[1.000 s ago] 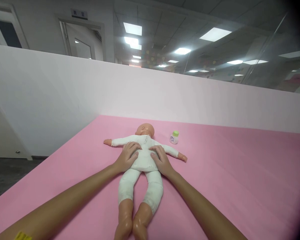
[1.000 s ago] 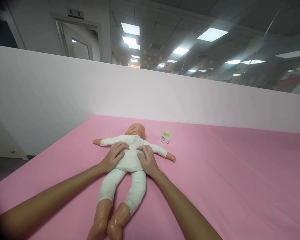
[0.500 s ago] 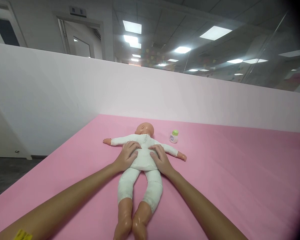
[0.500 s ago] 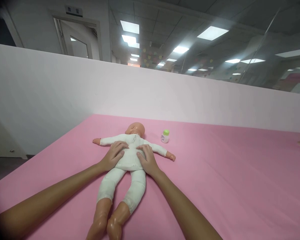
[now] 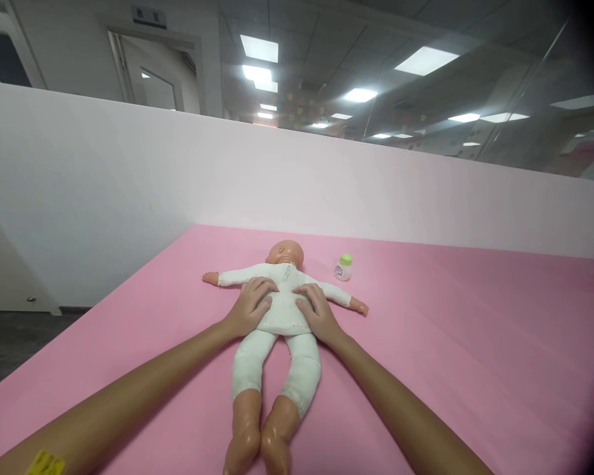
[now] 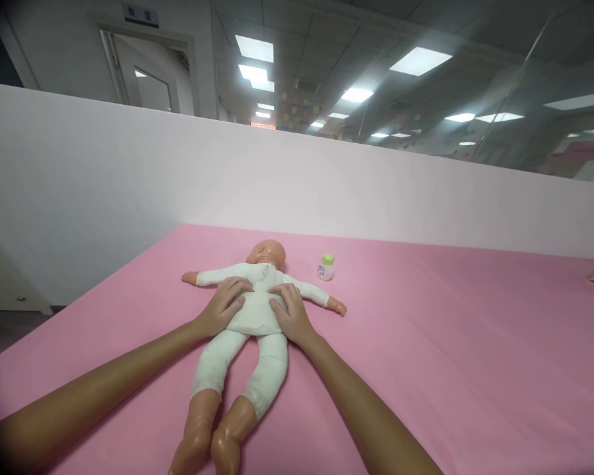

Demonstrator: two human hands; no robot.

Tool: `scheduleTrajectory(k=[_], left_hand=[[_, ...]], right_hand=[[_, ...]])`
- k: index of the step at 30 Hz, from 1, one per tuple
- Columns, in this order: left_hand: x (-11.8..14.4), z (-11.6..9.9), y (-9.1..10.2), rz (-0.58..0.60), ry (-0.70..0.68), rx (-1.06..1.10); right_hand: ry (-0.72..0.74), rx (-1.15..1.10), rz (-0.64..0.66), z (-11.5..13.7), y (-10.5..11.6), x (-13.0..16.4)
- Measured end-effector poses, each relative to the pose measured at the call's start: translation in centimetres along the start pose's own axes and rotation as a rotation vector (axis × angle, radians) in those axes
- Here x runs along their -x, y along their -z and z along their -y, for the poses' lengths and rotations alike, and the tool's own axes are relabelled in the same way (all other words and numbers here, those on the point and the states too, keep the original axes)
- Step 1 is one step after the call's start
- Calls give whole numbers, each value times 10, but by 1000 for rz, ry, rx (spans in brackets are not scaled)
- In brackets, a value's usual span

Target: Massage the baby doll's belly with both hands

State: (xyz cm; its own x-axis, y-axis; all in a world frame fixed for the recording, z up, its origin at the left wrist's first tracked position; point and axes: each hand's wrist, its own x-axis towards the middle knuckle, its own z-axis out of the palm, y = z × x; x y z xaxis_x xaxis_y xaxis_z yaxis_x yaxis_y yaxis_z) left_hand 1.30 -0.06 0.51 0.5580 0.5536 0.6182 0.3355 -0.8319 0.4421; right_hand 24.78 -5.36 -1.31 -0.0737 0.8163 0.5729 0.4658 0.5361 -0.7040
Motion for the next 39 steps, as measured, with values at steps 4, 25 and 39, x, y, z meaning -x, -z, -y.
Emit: scheduleTrajectory(k=[4, 25, 39], left_hand=[[-1, 0, 0, 10, 5, 2], [0, 0, 0, 7, 5, -3], [-1, 1, 0, 16, 17, -8]], right_hand=[[8, 12, 5, 1, 1, 0], [-6, 22, 13, 4, 2, 0], [5, 15, 8, 2, 1, 0]])
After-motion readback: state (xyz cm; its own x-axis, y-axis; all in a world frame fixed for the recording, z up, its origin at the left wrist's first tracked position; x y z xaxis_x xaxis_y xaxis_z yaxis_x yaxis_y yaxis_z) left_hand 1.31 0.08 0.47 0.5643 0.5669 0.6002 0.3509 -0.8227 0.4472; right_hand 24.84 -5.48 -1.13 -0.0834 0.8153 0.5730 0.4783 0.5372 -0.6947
